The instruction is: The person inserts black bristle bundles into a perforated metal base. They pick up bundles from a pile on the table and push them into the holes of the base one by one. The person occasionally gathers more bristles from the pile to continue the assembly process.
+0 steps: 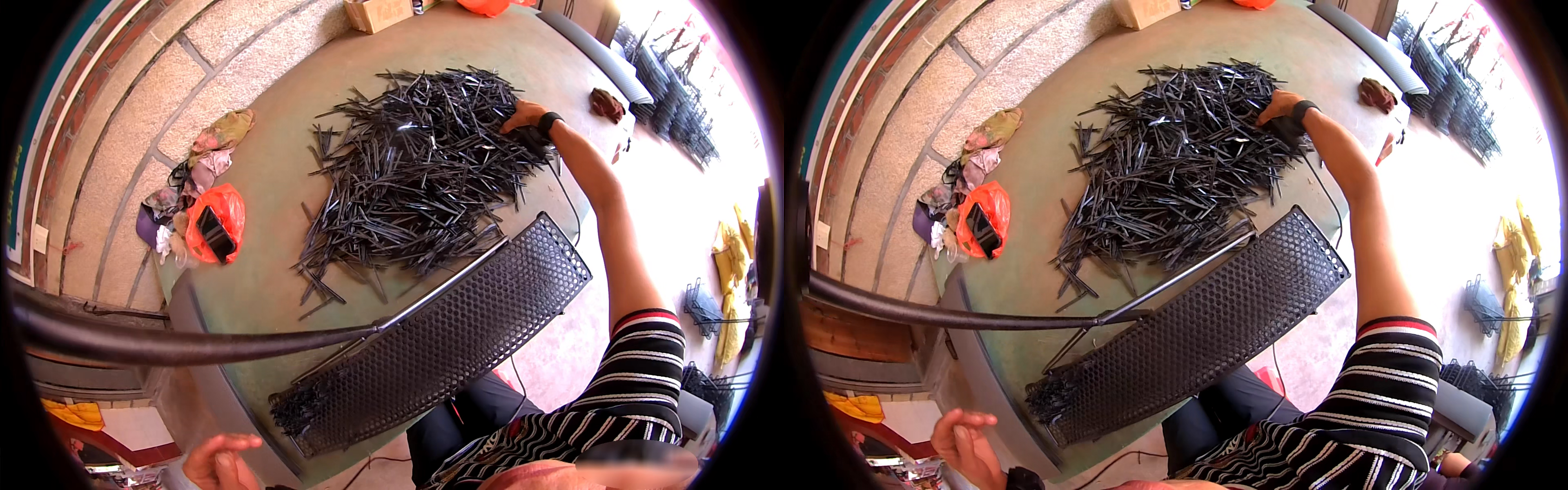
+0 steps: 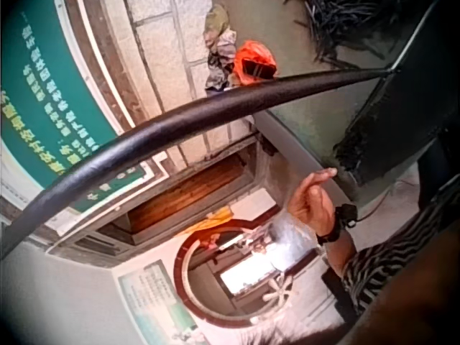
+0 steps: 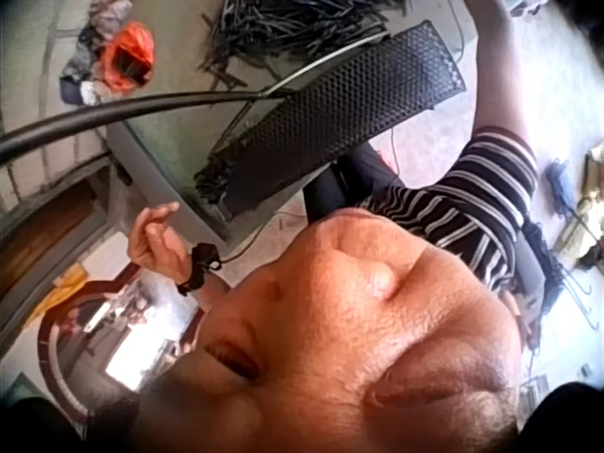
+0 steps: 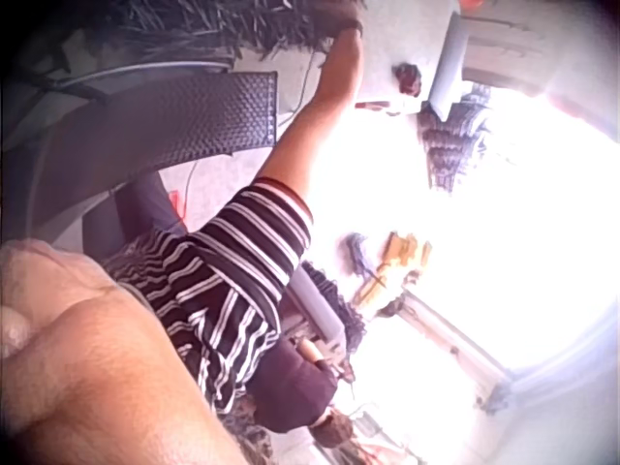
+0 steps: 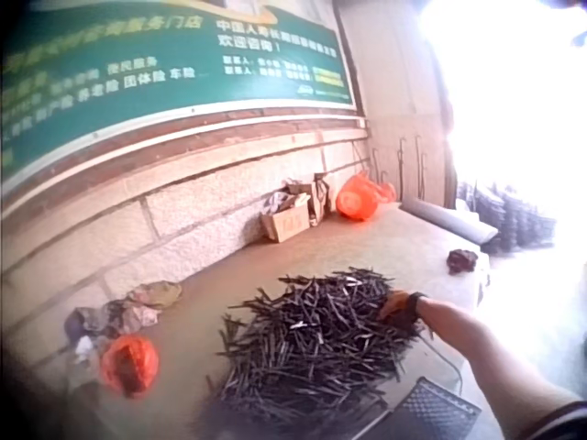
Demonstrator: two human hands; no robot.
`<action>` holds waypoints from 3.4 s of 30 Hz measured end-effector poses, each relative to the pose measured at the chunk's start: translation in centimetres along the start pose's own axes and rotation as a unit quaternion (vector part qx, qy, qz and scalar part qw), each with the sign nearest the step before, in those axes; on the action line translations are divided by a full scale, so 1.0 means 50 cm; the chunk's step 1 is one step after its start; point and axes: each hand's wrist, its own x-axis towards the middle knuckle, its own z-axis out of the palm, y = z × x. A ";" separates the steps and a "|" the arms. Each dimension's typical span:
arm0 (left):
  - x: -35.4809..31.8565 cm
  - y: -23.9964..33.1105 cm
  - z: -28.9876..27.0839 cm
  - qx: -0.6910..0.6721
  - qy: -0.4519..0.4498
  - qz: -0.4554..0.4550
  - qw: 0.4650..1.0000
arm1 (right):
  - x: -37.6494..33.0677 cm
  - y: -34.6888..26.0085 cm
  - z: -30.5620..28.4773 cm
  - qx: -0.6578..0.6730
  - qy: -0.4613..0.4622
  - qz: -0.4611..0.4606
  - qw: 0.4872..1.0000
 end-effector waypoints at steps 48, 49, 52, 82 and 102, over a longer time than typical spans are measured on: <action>0.415 -0.344 0.370 -0.199 -0.216 -0.273 0.916 | -0.218 -0.462 0.018 0.043 0.015 -0.680 0.731; 0.419 -0.323 0.377 -0.219 -0.227 -0.251 0.915 | -0.187 -0.457 0.057 0.033 0.052 -0.710 0.702; 0.422 -0.312 0.389 -0.211 -0.122 -0.256 0.935 | -0.178 -0.494 0.134 0.096 -0.042 -0.534 0.839; 0.529 -0.357 0.326 -0.514 0.007 -0.277 0.812 | -0.334 -0.583 0.026 0.323 -0.316 -0.272 0.850; 0.489 -0.358 0.312 -0.403 -0.124 -0.281 0.862 | -0.309 -0.573 -0.014 0.392 -0.192 -0.145 0.888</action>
